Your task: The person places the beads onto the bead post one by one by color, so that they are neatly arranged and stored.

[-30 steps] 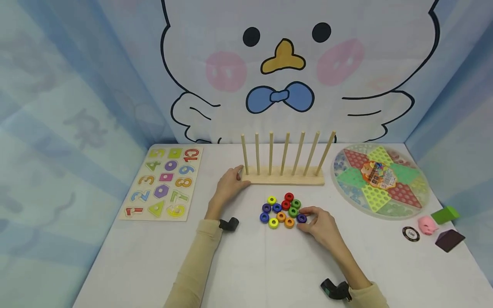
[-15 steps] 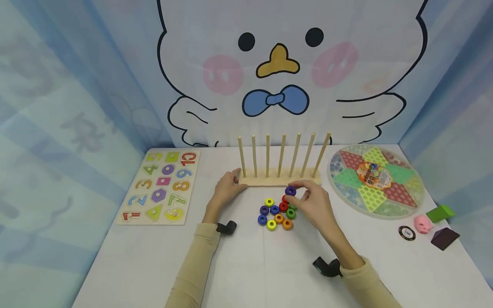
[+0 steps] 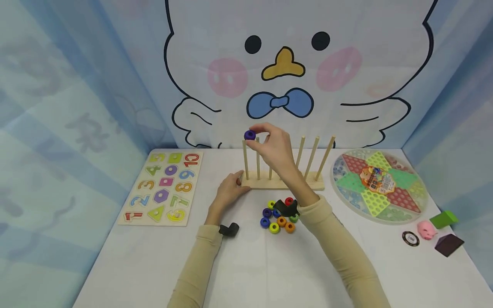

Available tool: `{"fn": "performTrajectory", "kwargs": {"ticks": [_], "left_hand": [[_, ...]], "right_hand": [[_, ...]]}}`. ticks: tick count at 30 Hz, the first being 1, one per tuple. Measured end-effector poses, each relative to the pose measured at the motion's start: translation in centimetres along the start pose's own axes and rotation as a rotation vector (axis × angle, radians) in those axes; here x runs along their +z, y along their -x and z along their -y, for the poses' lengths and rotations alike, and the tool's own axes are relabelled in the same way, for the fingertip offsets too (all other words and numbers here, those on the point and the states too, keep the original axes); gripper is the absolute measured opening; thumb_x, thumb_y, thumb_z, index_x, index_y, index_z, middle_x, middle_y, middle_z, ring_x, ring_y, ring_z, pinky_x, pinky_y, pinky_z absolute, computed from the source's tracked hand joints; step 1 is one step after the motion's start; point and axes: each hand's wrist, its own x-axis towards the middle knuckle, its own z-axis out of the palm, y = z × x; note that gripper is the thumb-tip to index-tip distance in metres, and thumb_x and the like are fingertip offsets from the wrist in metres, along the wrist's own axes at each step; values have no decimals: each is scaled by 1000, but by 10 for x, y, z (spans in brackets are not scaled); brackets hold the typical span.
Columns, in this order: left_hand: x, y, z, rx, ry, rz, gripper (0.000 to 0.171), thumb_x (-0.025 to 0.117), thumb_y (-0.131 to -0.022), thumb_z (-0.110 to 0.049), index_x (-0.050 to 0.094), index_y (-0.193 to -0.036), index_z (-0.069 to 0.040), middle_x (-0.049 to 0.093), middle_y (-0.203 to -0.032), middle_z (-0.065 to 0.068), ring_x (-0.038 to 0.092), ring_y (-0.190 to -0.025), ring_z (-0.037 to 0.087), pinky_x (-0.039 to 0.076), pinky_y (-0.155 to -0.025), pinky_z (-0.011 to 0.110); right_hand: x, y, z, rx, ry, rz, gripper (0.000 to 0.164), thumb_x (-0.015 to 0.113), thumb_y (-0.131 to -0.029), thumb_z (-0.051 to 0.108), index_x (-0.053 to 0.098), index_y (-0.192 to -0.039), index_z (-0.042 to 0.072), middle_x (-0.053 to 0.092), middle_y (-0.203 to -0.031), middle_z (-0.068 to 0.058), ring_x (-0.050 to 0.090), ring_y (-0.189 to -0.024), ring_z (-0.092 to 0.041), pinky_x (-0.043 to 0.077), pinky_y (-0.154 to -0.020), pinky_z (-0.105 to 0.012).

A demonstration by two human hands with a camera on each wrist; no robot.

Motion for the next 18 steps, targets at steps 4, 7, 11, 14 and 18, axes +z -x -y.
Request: {"fn": "performTrajectory", "kwargs": {"ticks": [4, 7, 11, 14, 18], "left_hand": [[-2, 2, -1, 2, 2, 1, 71, 74, -82, -39, 48, -140, -9, 52, -88, 1, 48, -74, 15, 39, -62, 29], [-2, 2, -3, 3, 5, -2, 71, 75, -81, -38, 48, -139, -8, 53, -88, 1, 49, -73, 15, 40, -63, 29], [-2, 3, -3, 6, 13, -2, 71, 75, -81, -38, 48, -139, -8, 53, -89, 2, 49, -73, 15, 41, -64, 30], [-2, 3, -3, 2, 3, 0, 71, 74, -81, -39, 48, -139, -8, 54, -90, 2, 50, -75, 15, 42, -65, 30], [-2, 4, -1, 0, -8, -4, 71, 74, -81, -40, 47, -140, -8, 54, -90, 2, 50, -75, 15, 42, -65, 30]], "right_hand": [[15, -13, 1, 8, 71, 4, 35, 77, -81, 28, 68, -113, 16, 67, -108, 2, 44, -54, -18, 31, -45, -27], [19, -16, 0, 7, 115, 6, 36, 76, -81, 28, 68, -113, 15, 67, -109, -1, 44, -55, -18, 31, -47, -27], [21, -15, -1, 4, 151, 23, 35, 76, -81, 28, 69, -112, 13, 68, -108, -3, 44, -53, -20, 31, -48, -31], [24, -13, -4, -6, 199, 61, 35, 76, -82, 25, 69, -113, 11, 68, -108, -4, 42, -50, -19, 31, -47, -31], [29, -9, -8, -59, 229, 59, 37, 76, -82, 21, 67, -117, 11, 67, -111, -3, 38, -41, -14, 30, -41, -28]]}}
